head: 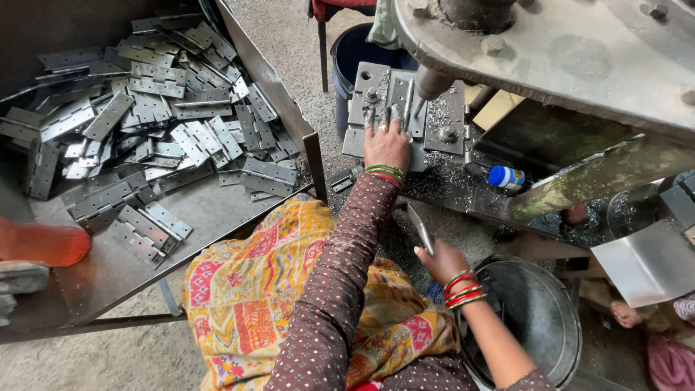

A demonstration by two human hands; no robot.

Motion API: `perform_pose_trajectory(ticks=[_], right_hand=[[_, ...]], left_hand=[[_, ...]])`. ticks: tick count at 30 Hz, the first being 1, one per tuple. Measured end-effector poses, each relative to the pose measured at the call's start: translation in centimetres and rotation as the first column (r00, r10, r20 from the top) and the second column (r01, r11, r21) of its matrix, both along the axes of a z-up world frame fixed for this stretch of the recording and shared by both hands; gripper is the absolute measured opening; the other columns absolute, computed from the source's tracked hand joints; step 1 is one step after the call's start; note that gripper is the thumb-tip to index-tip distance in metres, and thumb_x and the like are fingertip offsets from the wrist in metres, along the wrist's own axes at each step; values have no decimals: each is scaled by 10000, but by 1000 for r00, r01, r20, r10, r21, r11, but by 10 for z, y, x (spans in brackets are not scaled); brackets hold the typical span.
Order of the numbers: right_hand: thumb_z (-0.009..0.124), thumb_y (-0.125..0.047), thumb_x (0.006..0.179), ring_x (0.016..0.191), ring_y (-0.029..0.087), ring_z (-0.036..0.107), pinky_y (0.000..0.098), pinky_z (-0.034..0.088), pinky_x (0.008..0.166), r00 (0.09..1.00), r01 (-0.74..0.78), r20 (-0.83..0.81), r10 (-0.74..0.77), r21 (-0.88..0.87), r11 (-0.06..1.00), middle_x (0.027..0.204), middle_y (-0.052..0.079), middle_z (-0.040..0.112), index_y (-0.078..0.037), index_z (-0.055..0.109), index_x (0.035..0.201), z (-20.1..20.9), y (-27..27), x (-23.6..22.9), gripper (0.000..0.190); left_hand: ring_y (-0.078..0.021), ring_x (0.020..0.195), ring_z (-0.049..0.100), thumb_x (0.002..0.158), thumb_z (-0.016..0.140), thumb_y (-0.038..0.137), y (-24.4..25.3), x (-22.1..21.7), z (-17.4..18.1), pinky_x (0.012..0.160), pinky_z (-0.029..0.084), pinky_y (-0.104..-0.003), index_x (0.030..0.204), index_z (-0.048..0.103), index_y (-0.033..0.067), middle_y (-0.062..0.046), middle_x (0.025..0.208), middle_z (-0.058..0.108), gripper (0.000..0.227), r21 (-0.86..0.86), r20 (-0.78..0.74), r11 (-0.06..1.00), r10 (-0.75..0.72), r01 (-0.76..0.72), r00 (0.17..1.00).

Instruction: The person sits on the floor and repeatedly places small metal hinge pieces into a manual punching machine. They press down on the lever to punch holes, then remove the finished pieces and place them into a metal bin. The process is repeated continuously throughout the clip.

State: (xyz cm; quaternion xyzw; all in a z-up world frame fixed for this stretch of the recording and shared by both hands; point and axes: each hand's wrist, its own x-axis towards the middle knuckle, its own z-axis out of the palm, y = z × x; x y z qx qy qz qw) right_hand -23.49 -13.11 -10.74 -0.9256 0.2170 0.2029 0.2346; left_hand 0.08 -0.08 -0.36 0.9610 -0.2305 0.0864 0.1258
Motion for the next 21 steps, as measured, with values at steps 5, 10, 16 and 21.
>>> perform_pose_trajectory(ticks=[5,10,16,21], right_hand=[[649,-488,912,730,480,673,572,533,649,936,75,351,-30,-115,991,758,246,694,-67,590,936,-98,11,-18,426],[637,-478,910,775,485,679,572,535,681,950,82,306,-55,-76,994,804,255,703,-71,587,1014,-108,8,-19,423],[648,-544,902,761,396,732,503,573,709,998,-49,36,51,-36,998,803,223,717,-16,597,1044,-6,-5,0,549],[631,-572,904,743,371,741,488,576,710,997,-66,-38,64,-66,996,786,196,722,-26,622,1027,27,-6,10,559]], left_hand=[[-283,1244,592,986,546,151,0,1,5,1126,373,-550,1140,725,70,-130,1343,610,249,73,-50,997,-32,36,998],[-257,1265,587,974,563,139,6,-6,13,1141,380,-527,1105,734,73,-98,1314,623,225,-3,-41,1000,-21,21,999],[-249,1191,620,961,571,146,5,5,3,1123,385,-535,1084,745,81,-98,1279,639,223,15,-48,1000,-26,27,999],[-266,1212,618,956,588,167,-7,30,3,1133,374,-541,1031,761,90,-110,1255,648,204,23,-15,1000,7,-7,1000]])
